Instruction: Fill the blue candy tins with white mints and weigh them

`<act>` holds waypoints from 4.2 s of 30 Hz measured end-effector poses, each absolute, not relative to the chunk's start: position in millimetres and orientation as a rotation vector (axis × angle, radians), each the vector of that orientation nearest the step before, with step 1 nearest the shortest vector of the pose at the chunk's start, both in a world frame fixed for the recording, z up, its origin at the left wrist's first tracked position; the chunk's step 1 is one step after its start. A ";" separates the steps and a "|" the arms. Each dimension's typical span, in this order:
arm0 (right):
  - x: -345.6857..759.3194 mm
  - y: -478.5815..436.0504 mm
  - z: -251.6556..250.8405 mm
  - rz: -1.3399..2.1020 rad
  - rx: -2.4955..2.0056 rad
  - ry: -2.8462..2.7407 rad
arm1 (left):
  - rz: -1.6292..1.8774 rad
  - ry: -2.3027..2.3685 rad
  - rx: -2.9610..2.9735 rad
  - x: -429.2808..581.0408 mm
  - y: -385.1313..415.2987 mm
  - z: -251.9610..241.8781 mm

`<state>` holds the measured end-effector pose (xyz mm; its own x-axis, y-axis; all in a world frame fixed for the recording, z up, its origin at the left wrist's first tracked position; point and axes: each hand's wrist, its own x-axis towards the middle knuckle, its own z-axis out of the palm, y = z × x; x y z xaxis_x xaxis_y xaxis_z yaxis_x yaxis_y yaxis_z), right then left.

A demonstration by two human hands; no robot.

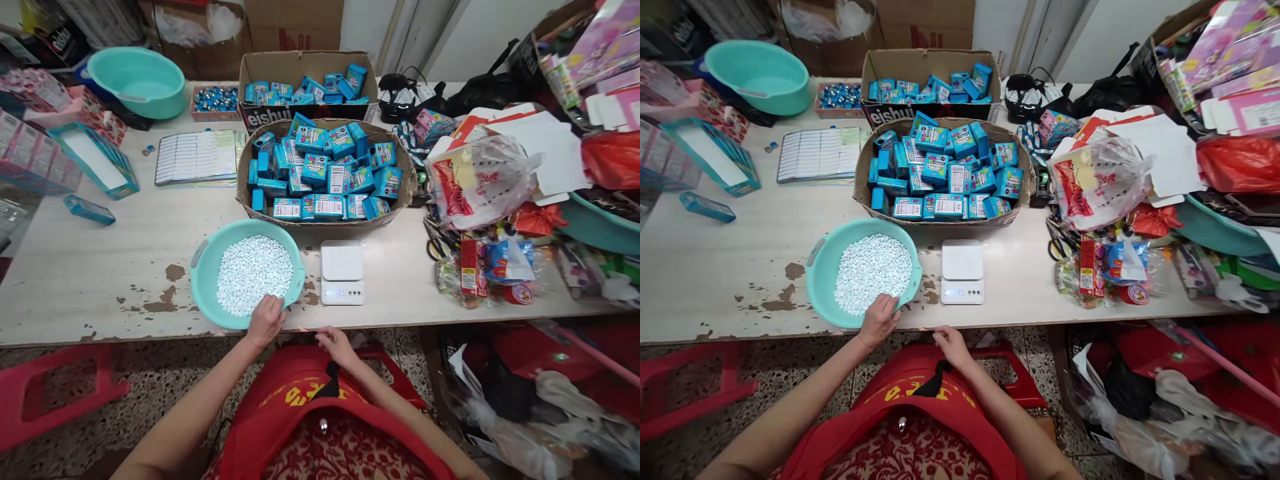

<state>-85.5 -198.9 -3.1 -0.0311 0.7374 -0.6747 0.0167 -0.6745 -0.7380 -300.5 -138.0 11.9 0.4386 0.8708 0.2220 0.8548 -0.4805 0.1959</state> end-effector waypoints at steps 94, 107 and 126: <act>-160.1 -81.4 64.7 1.031 -1.485 -1.640 | 1.386 1.086 0.269 -308.2 -42.9 110.3; -174.8 -78.8 73.2 0.883 -1.490 -1.900 | 1.482 1.218 0.354 -304.2 -35.8 100.7; -177.4 -70.3 77.8 0.951 -1.513 -1.789 | 1.487 1.239 0.473 -308.9 -29.2 106.3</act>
<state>-177.4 -70.3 77.8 -0.1671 0.9859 -0.0022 0.5532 0.0919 -0.8280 -308.9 -29.2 106.3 -0.3295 0.8891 -0.3177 -0.4731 0.1357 0.8705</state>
